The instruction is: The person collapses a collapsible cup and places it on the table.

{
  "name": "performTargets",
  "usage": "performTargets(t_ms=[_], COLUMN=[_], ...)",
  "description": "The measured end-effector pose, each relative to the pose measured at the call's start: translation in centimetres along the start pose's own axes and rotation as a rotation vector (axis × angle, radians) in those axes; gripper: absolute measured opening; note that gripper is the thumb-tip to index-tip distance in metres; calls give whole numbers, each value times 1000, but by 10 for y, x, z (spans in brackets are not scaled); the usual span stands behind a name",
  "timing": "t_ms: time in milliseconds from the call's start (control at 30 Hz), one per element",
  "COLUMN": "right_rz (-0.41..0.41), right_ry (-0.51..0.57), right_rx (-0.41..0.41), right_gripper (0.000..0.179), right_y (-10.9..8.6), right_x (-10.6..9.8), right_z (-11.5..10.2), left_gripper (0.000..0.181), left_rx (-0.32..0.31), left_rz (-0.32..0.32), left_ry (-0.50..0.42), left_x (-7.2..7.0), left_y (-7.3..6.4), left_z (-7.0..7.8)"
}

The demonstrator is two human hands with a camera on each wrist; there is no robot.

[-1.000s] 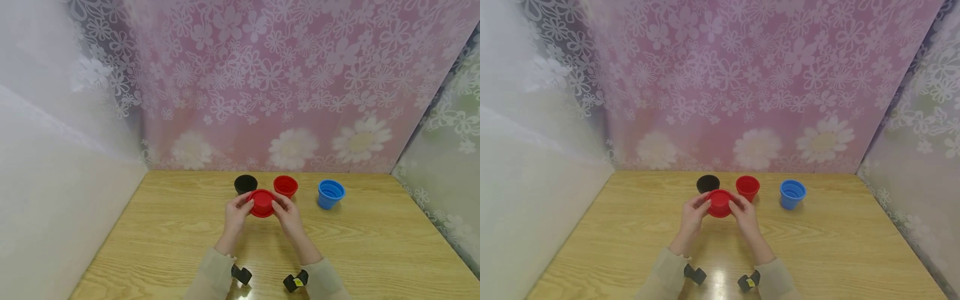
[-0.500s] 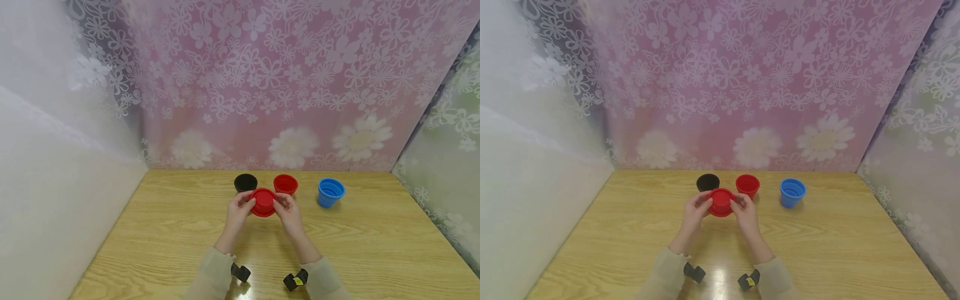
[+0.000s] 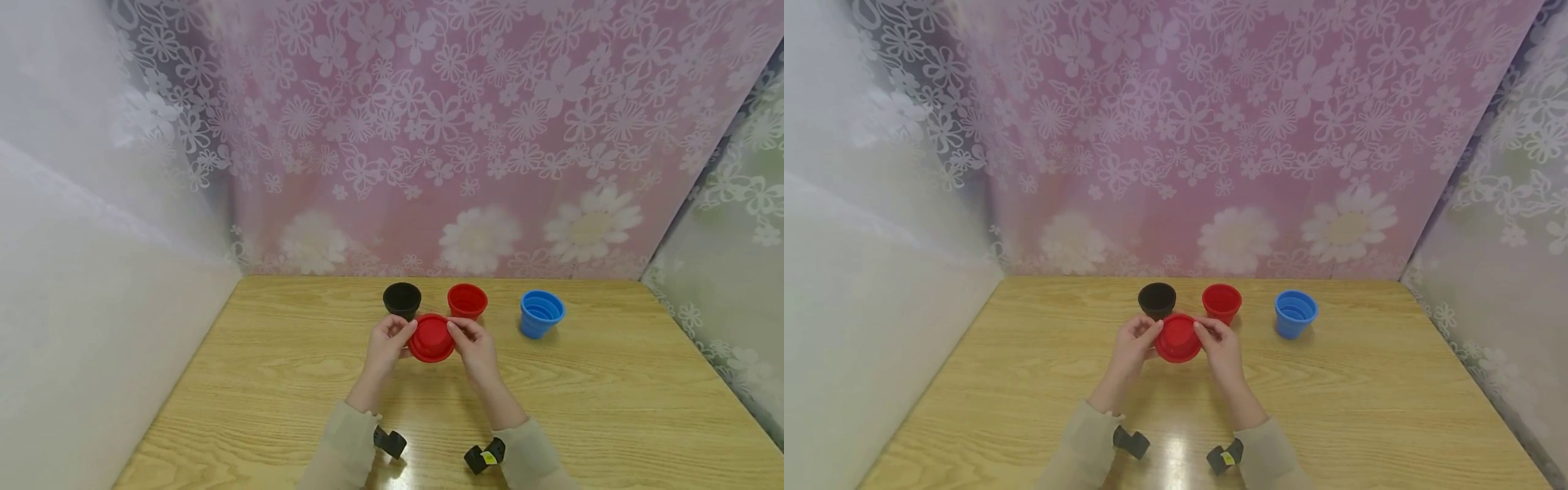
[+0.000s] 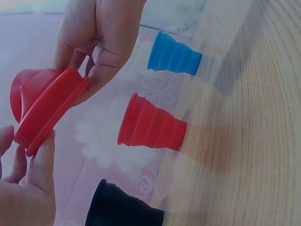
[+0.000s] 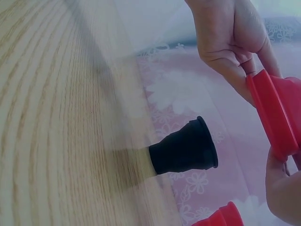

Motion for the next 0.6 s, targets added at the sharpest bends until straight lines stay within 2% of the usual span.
performTargets(t_ms=[167, 300, 433, 600], right_rz=[-20, -31, -44, -97], right_ry=[17, 19, 35, 70], right_rx=[-3, -9, 5, 5], right_gripper=[30, 31, 30, 33], right_y=[-1, -1, -2, -3], right_x=[1, 2, 3, 7], right_z=[-2, -3, -2, -2], left_gripper=[14, 12, 9, 24], left_rx=[-1, 19, 9, 31], left_rz=[-44, -60, -65, -84], left_ry=[19, 17, 17, -34], left_x=[7, 10, 10, 10], left_y=[-10, -13, -11, -6], left_z=[13, 17, 14, 7])
Point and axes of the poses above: each hand's wrist, its own y-axis towards the middle knuckle, its own x-axis out of the palm, z = x × y, the point moved 10 cm from there along y, towards the middle knuckle, and after that the axes turned 3 degrees about z, right-handed, at the moved point
